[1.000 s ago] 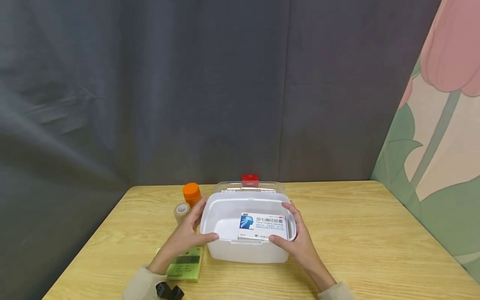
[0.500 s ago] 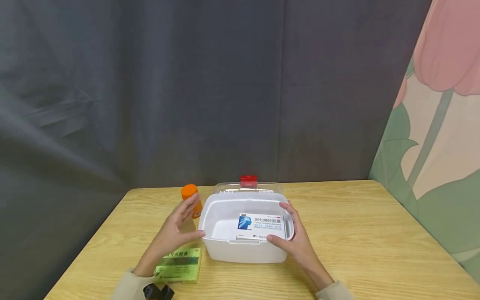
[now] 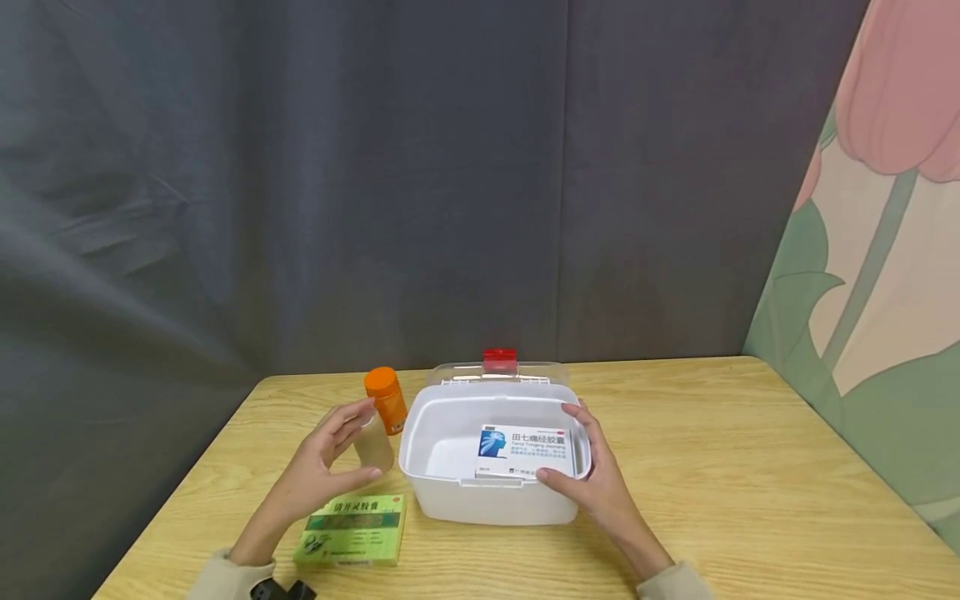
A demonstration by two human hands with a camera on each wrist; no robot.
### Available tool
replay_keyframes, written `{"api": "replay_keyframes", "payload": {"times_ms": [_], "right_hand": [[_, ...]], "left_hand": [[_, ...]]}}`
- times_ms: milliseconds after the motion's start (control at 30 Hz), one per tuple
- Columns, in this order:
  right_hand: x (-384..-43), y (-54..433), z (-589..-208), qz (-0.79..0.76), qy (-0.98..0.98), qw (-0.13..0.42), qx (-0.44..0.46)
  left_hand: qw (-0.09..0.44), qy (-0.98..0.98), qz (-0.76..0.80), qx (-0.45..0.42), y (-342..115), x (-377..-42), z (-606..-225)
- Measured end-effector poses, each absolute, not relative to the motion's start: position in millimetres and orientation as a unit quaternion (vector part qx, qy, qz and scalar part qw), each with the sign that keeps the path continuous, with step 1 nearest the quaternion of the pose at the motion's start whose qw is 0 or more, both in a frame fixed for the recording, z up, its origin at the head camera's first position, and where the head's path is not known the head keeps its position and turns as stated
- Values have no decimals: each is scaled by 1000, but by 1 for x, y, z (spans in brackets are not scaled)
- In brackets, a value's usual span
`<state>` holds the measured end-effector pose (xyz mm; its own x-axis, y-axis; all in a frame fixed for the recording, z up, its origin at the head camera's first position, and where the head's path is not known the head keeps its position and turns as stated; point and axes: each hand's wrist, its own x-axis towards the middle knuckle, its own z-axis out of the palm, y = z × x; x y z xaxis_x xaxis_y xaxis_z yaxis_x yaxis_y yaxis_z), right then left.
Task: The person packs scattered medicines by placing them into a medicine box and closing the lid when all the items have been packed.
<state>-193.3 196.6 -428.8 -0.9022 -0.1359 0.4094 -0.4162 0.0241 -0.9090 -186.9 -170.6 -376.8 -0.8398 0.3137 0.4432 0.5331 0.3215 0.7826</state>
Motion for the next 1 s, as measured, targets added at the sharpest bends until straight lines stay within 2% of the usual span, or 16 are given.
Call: {"api": "replay_keyframes", "payload": {"times_ms": [500,733,1000], "right_hand": [[-193,196,-430,665,-716,109,182],[-192,196,-431,662,-717,121,182],[-191,195,-432,661,-718,122,180]], "left_hand": [[99,-782,-545,-286,-192,-180,-383],[99,-796,-549,-235,-205,-173,-393],[56,-811,-551,-191,-216,-169,-399]]}}
